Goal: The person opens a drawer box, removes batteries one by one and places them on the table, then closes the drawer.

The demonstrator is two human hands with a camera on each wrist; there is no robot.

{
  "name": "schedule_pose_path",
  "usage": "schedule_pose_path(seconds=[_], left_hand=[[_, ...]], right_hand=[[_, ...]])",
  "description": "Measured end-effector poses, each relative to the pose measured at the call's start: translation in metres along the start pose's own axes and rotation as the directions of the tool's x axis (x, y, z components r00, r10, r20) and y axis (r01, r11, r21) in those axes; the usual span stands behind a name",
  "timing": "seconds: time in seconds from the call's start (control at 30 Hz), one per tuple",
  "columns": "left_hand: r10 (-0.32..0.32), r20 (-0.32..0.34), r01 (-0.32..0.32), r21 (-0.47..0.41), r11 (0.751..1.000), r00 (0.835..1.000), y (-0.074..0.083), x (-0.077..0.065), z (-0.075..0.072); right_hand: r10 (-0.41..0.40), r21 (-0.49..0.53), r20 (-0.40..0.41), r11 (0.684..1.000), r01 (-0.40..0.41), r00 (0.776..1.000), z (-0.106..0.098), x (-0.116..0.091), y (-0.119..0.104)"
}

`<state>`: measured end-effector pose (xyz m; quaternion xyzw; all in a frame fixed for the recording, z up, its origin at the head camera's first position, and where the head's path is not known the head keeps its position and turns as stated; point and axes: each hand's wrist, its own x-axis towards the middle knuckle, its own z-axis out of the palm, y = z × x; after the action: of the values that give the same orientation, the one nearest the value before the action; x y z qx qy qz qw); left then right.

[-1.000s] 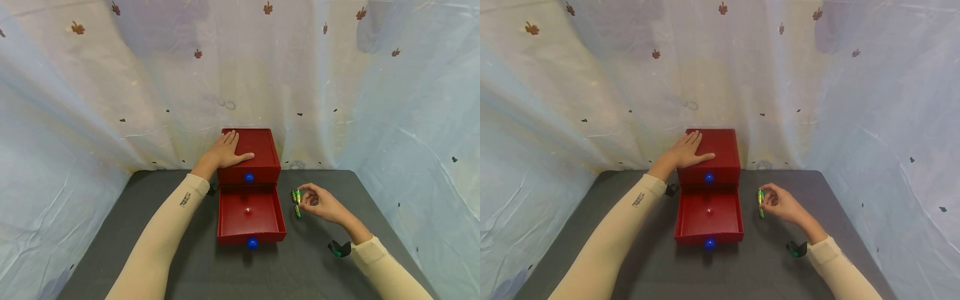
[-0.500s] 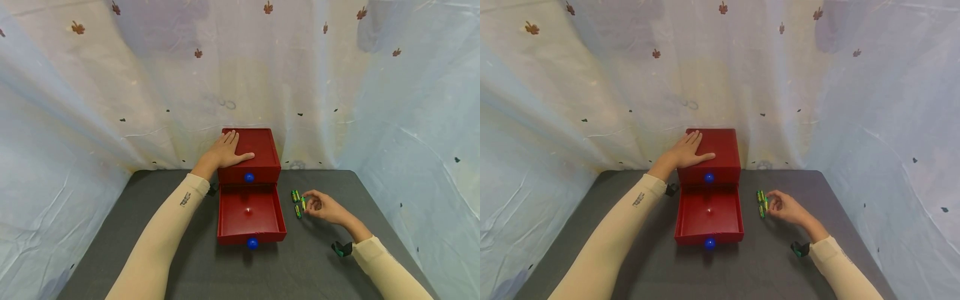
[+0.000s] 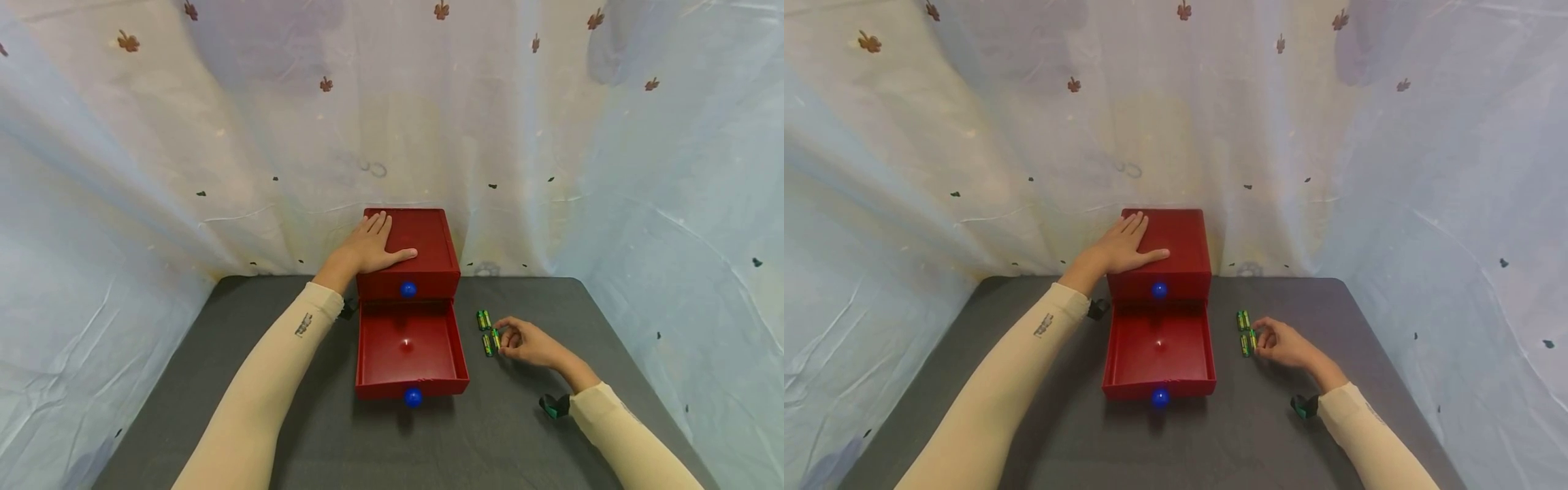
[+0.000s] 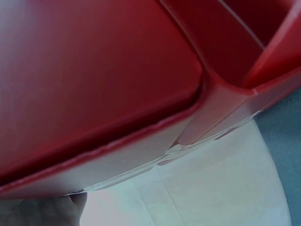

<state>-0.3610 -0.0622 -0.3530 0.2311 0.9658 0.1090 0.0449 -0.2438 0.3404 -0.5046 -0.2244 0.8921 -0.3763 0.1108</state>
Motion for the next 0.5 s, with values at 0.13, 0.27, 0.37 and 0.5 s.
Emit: schedule_pose_path(seconds=[0.13,0.27,0.37,0.5], left_hand=[[0.000,0.003,0.000,-0.003,1.000,1.000,0.0006,-0.0002,-0.0007],[0.000,0.001,0.000,-0.006,1.000,1.000,0.0004,0.0000,-0.0005],[-0.001,-0.002,0.001,-0.003,1.000,1.000,0.0003,0.0005,-0.0001],[-0.005,-0.001,0.005,0.006,1.000,1.000,0.0000,0.0010,0.0007]], right_hand=[[0.023,-0.011,0.009,1.000,-0.023,1.000,0.0031,0.0015,0.0038],[0.020,-0.014,0.008,1.000,-0.019,1.000,0.0055,0.0017,0.0052],[0.020,-0.016,0.004,1.000,-0.020,1.000,0.0062,0.0022,0.0065],[0.029,-0.014,0.000,0.999,-0.029,1.000,0.0080,0.0036,0.0092]])
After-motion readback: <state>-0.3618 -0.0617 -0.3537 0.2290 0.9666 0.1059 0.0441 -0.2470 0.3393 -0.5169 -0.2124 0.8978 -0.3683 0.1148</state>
